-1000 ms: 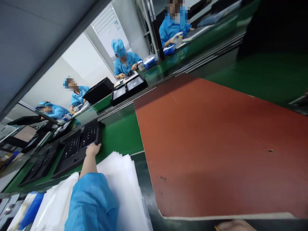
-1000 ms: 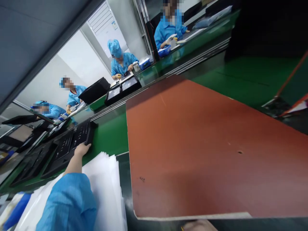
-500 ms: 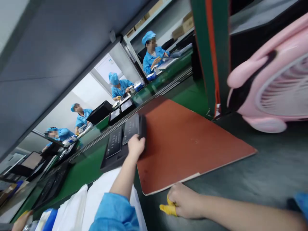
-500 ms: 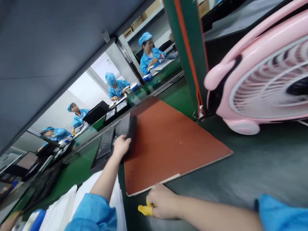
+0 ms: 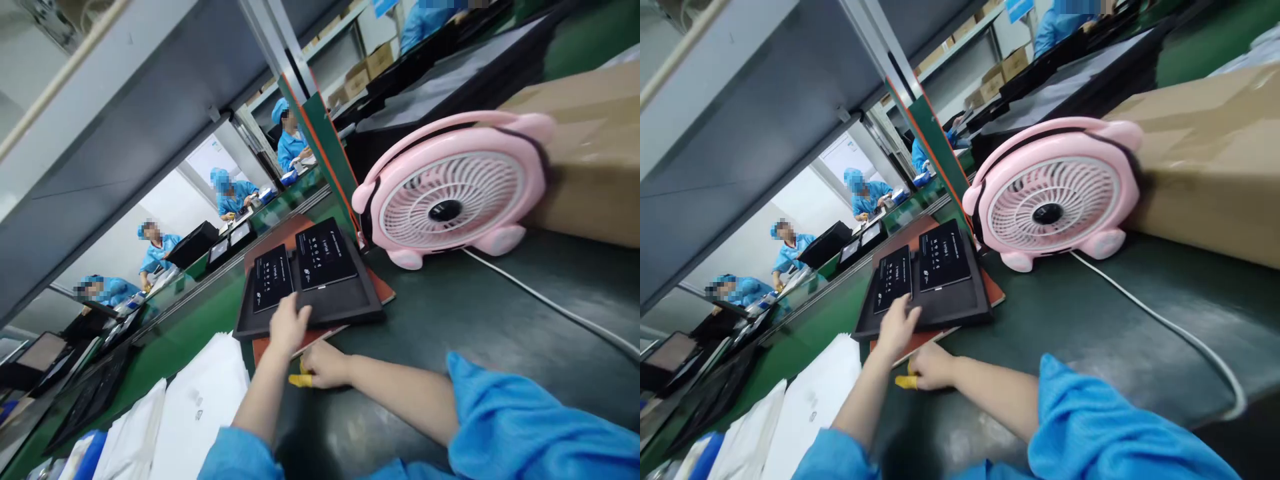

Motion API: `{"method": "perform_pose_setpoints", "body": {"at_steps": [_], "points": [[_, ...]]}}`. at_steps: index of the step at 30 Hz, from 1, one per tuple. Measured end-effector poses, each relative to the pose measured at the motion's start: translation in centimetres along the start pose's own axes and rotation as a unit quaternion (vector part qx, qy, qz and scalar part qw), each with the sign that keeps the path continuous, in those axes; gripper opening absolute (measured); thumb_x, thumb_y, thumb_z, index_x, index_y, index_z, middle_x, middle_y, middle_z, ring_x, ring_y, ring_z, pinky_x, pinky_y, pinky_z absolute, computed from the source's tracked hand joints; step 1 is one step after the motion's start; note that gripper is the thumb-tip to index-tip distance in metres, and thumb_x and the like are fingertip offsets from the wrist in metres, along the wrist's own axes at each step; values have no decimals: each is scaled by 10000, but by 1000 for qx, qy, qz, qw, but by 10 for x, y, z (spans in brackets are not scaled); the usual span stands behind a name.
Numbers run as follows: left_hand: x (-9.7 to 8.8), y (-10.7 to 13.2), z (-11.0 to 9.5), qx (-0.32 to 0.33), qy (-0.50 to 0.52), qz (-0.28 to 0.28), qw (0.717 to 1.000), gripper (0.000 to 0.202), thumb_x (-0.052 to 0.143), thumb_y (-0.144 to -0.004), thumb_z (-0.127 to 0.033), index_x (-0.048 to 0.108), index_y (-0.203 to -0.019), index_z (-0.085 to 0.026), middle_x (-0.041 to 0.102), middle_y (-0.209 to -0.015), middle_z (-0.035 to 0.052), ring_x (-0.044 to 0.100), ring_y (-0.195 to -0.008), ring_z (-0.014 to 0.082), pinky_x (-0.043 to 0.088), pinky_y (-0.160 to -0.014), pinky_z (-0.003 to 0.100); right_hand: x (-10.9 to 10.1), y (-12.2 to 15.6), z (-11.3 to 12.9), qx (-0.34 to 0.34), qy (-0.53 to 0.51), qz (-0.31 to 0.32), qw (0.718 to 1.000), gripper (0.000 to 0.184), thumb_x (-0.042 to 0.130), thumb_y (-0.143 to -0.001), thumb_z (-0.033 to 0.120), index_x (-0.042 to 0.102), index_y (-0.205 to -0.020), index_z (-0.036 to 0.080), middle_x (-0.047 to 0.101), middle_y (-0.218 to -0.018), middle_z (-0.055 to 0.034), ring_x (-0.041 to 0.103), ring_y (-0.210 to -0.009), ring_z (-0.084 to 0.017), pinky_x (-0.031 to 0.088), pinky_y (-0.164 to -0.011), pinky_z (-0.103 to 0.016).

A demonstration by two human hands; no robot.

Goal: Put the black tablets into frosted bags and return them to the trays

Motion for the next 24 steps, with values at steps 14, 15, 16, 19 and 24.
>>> {"method": "perform_pose_setpoints", "body": {"at_steps": [14, 15, 16, 19, 24], "points": [[15, 86, 85, -24, -119, -53, 991, 193, 518, -785, -372, 554, -786, -182, 575, -825, 65, 525, -832, 228, 405, -799, 366, -124, 55, -60, 113, 292, -189, 931, 389, 431, -863, 319, 577, -532, 177, 580, -584, -29, 512, -589, -125, 343, -574, -260], [15, 91, 86, -15, -91, -59, 994, 176, 518, -783, -360, 545, -769, -187, 571, -812, 59, 523, -817, 223, 411, -779, 355, -125, 58, -54, 92, 295, -199, 930, 391, 427, -867, 310, 581, -533, 177, 584, -585, -29, 512, -587, -123, 357, -596, -258], [12, 95, 89, -8, -59, -68, 996, 162, 508, -787, -349, 535, -754, -193, 568, -801, 53, 523, -809, 216, 414, -768, 344, -126, 61, -49, 73, 293, -212, 930, 387, 428, -870, 304, 593, -545, 177, 591, -593, -30, 512, -589, -121, 369, -618, -255], [-14, 105, 129, -67, 36, -151, 986, 175, 410, -831, -317, 513, -753, -201, 563, -784, 42, 536, -791, 186, 423, -751, 303, -128, 64, -29, 18, 262, -248, 933, 323, 456, -866, 291, 641, -626, 179, 612, -622, -35, 518, -612, -122, 393, -656, -256], [-24, 129, 246, -315, 35, -146, 937, 199, 409, -839, -325, 520, -864, -162, 590, -908, 78, 571, -847, 183, 418, -723, 273, -71, 56, 40, -155, 135, -119, 971, 312, 475, -862, 287, 617, -600, 196, 531, -515, 7, 461, -525, -98, 375, -579, -246]]}}
Point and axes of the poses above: each hand's wrist, its own y-axis away from the middle knuckle, its own x-axis out of the palm, z = x × y, the point moved 10 cm from there along -y, towards the middle knuckle
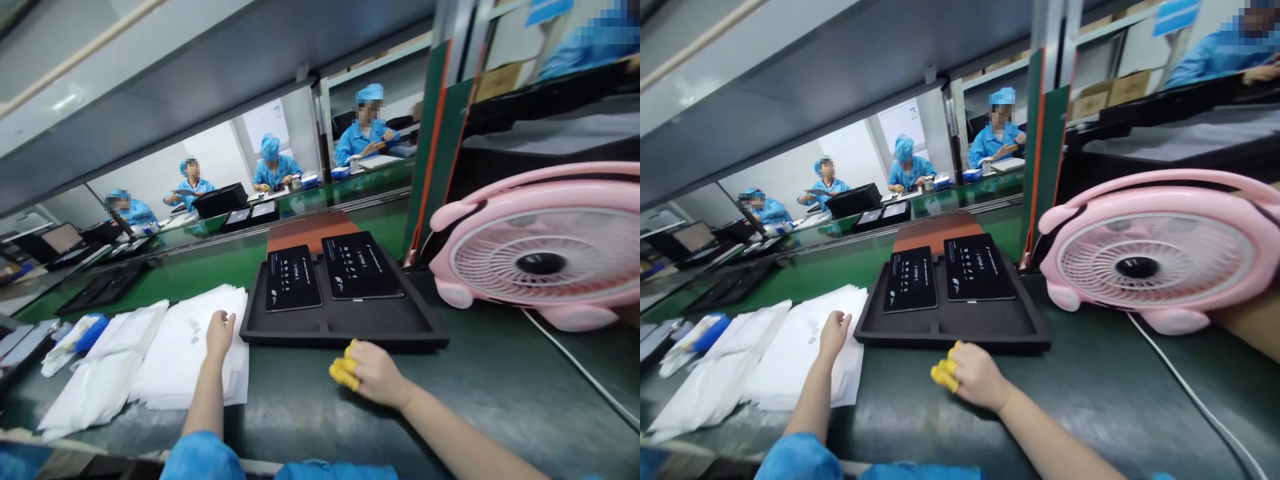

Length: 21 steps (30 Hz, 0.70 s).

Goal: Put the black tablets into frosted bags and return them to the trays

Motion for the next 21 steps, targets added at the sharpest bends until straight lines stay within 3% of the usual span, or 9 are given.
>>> {"method": "perform_pose_setpoints", "body": {"at_steps": [2, 4, 7, 12, 16, 21], "points": [[15, -6, 17, 6, -49, 53, 997, 171, 493, -800, -318, 529, -864, -163, 591, -950, 80, 568, -882, 196, 405, -709, 272, 24, -1, 29, -43, -67, 73, 994, 339, 433, -883, 293, 613, -610, 203, 524, -514, 18, 449, -516, -93, 364, -558, -242], [26, -6, 21, 21, -85, 67, 994, 154, 488, -808, -303, 533, -867, -168, 591, -962, 79, 562, -898, 199, 392, -701, 268, 35, -2, 38, -43, -90, 99, 990, 368, 401, -897, 290, 611, -608, 202, 522, -517, 19, 437, -507, -90, 362, -552, -240], [31, -6, 24, -1, -112, 56, 992, 208, 357, -873, -274, 540, -858, -177, 601, -944, 83, 566, -890, 197, 377, -688, 264, 24, -4, 16, 14, -43, 40, 998, 320, 437, -882, 279, 633, -646, 188, 525, -529, 5, 443, -519, -95, 360, -544, -240], [23, -23, 33, -51, -72, 53, 995, 306, 269, -892, -265, 559, -818, -203, 646, -883, 65, 585, -820, 192, 378, -653, 252, -8, 1, -32, 110, 86, -46, 989, 224, 468, -863, 265, 659, -840, 150, 604, -682, -65, 511, -650, -146, 412, -618, -279], [21, -37, 39, -65, -45, 68, 995, 291, 294, -880, -272, 567, -803, -208, 658, -844, 52, 592, -801, 191, 375, -622, 243, -11, 3, -40, 111, 132, -43, 984, 256, 436, -871, 259, 652, -792, 146, 595, -683, -77, 508, -636, -161, 439, -630, -302], [35, -28, 24, -16, -67, 69, 995, 213, 462, -817, -370, 551, -862, -181, 614, -962, 83, 569, -889, 217, 378, -652, 260, -10, 4, -40, 114, 126, -39, 985, 237, 440, -870, 257, 649, -801, 169, 588, -676, -58, 535, -646, -157, 470, -684, -314]]}}
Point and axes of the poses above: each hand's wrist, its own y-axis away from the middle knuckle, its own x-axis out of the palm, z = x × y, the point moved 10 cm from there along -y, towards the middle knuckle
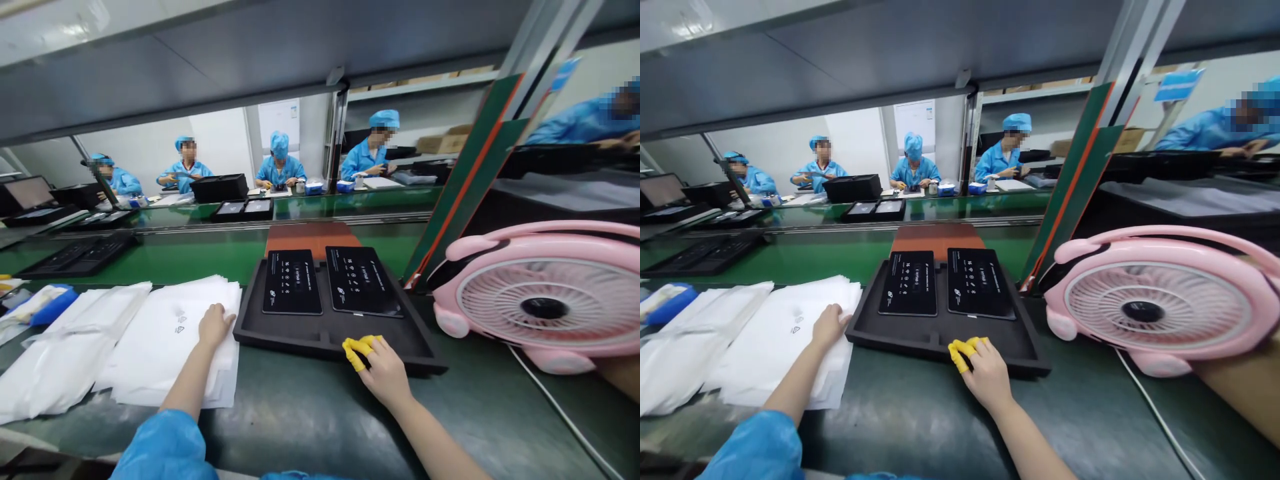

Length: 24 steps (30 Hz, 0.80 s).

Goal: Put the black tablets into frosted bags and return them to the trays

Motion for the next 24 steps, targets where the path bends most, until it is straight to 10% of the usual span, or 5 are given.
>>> {"method": "perform_pose_setpoints", "body": {"at_steps": [9, 15, 19, 24], "points": [[-7, 9, 20, -57, -7, -38, 998, 305, 279, -881, -259, 568, -819, -187, 638, -899, 95, 593, -842, 227, 401, -690, 284, 2, 5, -8, 6, -29, 12, 999, 248, 439, -876, 275, 646, -787, 172, 603, -679, -54, 564, -647, -152, 484, -696, -315], [-65, -1, 37, -100, 155, -103, 977, 254, 357, -824, -298, 544, -682, -202, 629, -710, 32, 566, -744, 193, 412, -677, 255, 7, 8, -12, 16, -24, 20, 999, 265, 427, -878, 303, 651, -803, 183, 612, -695, -51, 574, -665, -152, 486, -724, -322], [-88, 10, -14, -56, 288, -94, 951, 195, 414, -777, -298, 535, -674, -186, 595, -669, -6, 541, -731, 160, 407, -644, 218, 8, 10, -13, 26, -31, 29, 999, 263, 433, -874, 304, 657, -807, 184, 611, -689, -54, 571, -656, -151, 484, -720, -321], [-15, 63, -131, 68, 274, 93, 955, 243, 390, -807, -261, 526, -628, -168, 554, -590, -4, 526, -613, 141, 391, -585, 229, 12, -10, -23, 19, -53, 94, 994, 274, 412, -885, 311, 656, -828, 199, 631, -725, -42, 578, -678, -138, 471, -774, -314]]}}
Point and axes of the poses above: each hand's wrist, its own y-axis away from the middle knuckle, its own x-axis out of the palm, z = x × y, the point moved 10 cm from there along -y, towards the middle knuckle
